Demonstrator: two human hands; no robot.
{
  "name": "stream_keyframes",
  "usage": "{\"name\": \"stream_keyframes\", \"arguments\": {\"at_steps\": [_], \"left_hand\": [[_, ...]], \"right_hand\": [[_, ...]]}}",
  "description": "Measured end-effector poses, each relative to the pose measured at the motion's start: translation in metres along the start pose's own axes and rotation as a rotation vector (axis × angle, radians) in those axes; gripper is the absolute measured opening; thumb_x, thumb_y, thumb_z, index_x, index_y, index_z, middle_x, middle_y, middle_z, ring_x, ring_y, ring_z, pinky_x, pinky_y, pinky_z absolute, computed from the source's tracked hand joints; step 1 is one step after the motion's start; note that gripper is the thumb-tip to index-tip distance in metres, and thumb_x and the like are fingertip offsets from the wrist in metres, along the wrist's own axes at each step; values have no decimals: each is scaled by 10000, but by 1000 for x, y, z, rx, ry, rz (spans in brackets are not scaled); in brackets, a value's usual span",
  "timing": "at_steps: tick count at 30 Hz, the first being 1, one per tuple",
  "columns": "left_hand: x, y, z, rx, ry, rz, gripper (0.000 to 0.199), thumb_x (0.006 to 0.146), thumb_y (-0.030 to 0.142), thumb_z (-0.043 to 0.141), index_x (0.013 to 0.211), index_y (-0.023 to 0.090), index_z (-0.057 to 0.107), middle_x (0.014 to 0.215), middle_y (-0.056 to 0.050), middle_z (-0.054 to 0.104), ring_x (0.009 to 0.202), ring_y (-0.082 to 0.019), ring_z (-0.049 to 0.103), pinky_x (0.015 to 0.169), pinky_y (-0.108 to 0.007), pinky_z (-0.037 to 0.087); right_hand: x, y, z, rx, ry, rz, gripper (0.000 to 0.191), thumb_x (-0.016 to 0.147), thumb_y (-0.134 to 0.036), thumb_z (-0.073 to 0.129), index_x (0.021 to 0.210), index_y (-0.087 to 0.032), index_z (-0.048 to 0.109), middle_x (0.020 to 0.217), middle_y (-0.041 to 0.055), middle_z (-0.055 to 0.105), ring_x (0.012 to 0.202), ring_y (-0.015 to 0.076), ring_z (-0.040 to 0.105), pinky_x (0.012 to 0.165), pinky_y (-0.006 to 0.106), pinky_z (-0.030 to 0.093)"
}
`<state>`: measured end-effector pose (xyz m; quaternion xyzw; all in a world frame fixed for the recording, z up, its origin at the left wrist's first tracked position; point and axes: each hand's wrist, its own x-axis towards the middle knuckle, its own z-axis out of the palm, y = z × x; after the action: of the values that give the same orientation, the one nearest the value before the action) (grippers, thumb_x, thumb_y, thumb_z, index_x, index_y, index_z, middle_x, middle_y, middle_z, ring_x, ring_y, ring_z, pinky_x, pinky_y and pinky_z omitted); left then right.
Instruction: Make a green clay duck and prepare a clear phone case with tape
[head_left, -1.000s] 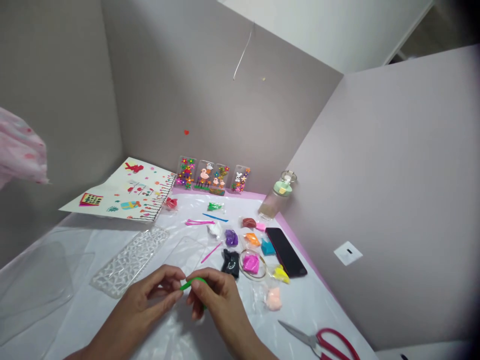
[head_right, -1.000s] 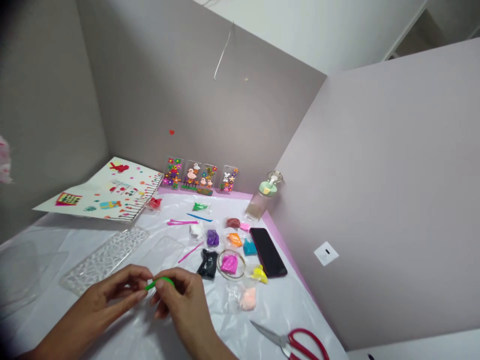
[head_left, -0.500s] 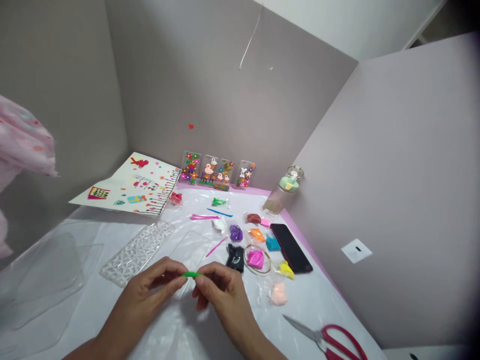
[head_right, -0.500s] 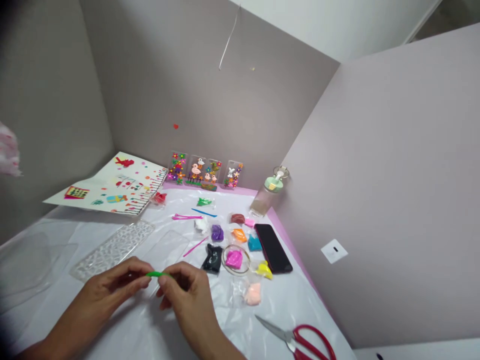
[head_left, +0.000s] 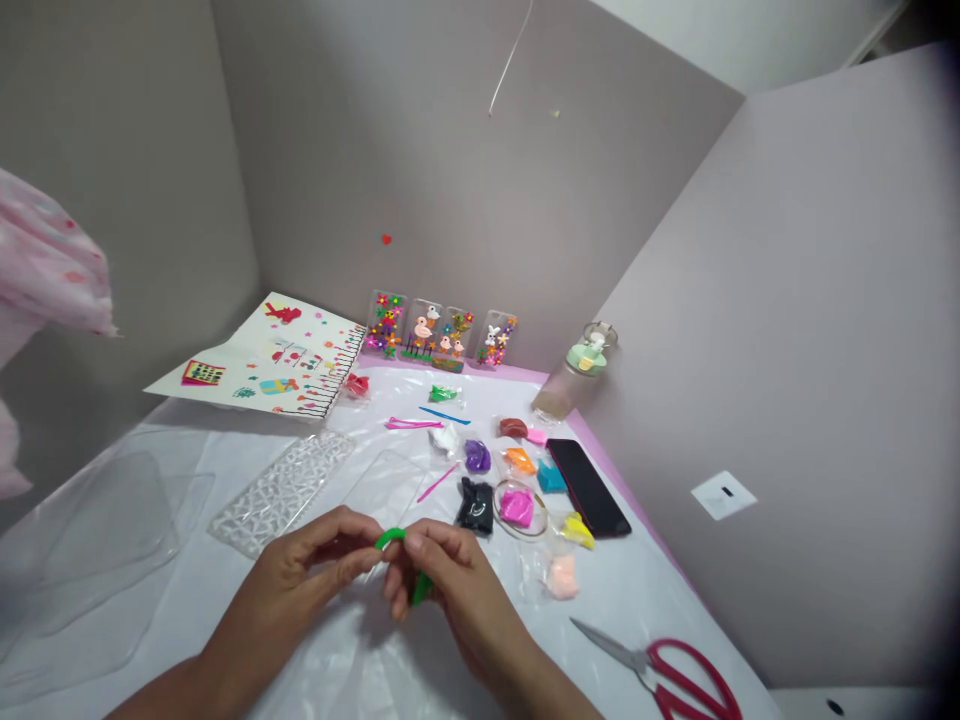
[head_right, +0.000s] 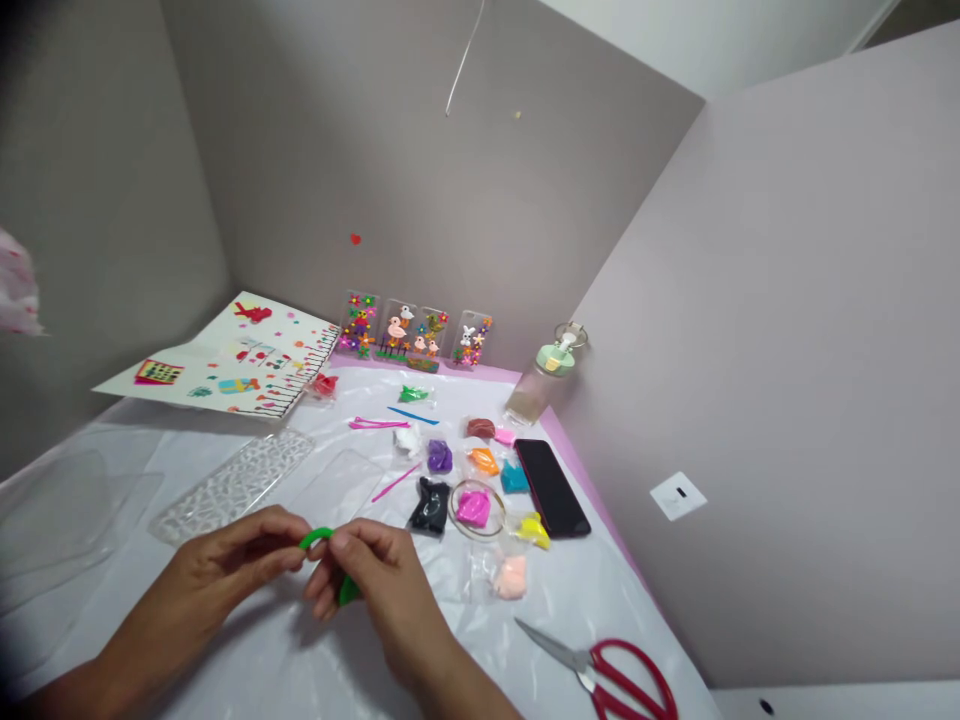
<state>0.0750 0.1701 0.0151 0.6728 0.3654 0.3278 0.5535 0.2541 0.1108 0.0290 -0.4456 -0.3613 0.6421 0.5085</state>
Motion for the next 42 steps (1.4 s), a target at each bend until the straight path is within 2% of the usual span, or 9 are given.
{"name": "stream_keyframes", "arguments": {"at_steps": [2, 4, 9, 15, 21, 26, 38, 42], "left_hand": [[0, 1, -1, 13, 11, 5, 219, 866, 447, 698, 794, 240, 716, 785, -2, 728, 801, -206, 690, 789, -280, 551], [0, 1, -2, 13, 31, -2, 208, 834, 445, 734, 812, 240, 703, 770, 4, 721, 777, -203, 691, 774, -280, 555], [0, -2, -4, -2, 5, 13, 289, 827, 406, 744, 1089, 285, 745, 953, -24, 754, 898, -221, 712, 833, -299, 569], [0, 4, -3, 14, -46, 83, 143, 883, 370, 688, 949, 272, 768, 934, -24, 737, 897, -210, 704, 843, -292, 563], [-4, 0, -1, 16, -18, 73, 135, 892, 394, 684, 930, 283, 751, 874, 1, 731, 820, -191, 697, 794, -268, 563], [-3, -1, -1, 21, -14, 62, 124, 894, 386, 685, 923, 281, 745, 874, 5, 734, 836, -190, 695, 789, -257, 556], [-2, 2, -2, 20, -42, 86, 130, 889, 352, 693, 831, 239, 664, 815, 19, 661, 822, -184, 681, 803, -263, 536], [-2, -1, -2, -4, -65, 47, 123, 881, 339, 701, 848, 240, 637, 817, 23, 648, 834, -186, 671, 803, -270, 528]], "right_hand": [[0, 0, 0, 3, -2, 16, 462, 821, -580, 728, 808, -119, 713, 658, 34, 680, 526, 95, 584, 584, 226, 439], [-1, 0, 0, -1, -17, 25, 467, 819, -583, 729, 795, -117, 705, 654, 32, 675, 514, 89, 577, 582, 224, 435], [-1, 2, -1, -22, -88, 39, 472, 828, -594, 715, 793, -123, 697, 666, 29, 676, 513, 84, 582, 571, 219, 431], [-2, 0, 2, -28, -103, 76, 501, 810, -625, 715, 740, -129, 689, 644, 20, 664, 514, 86, 572, 566, 223, 435], [-3, 1, 2, -48, -145, 83, 502, 811, -635, 712, 797, -134, 718, 640, 8, 661, 522, 87, 580, 576, 225, 454], [-3, 2, 1, -59, -168, 83, 515, 823, -640, 701, 829, -125, 698, 672, 19, 665, 529, 88, 588, 592, 232, 465], [-3, 0, 1, -116, -156, 40, 505, 886, -637, 623, 761, -149, 651, 680, 20, 663, 524, 82, 579, 589, 220, 463], [-2, 3, -1, -145, -156, 28, 536, 879, -663, 617, 750, -144, 657, 665, 21, 659, 535, 90, 584, 594, 225, 474]]}}
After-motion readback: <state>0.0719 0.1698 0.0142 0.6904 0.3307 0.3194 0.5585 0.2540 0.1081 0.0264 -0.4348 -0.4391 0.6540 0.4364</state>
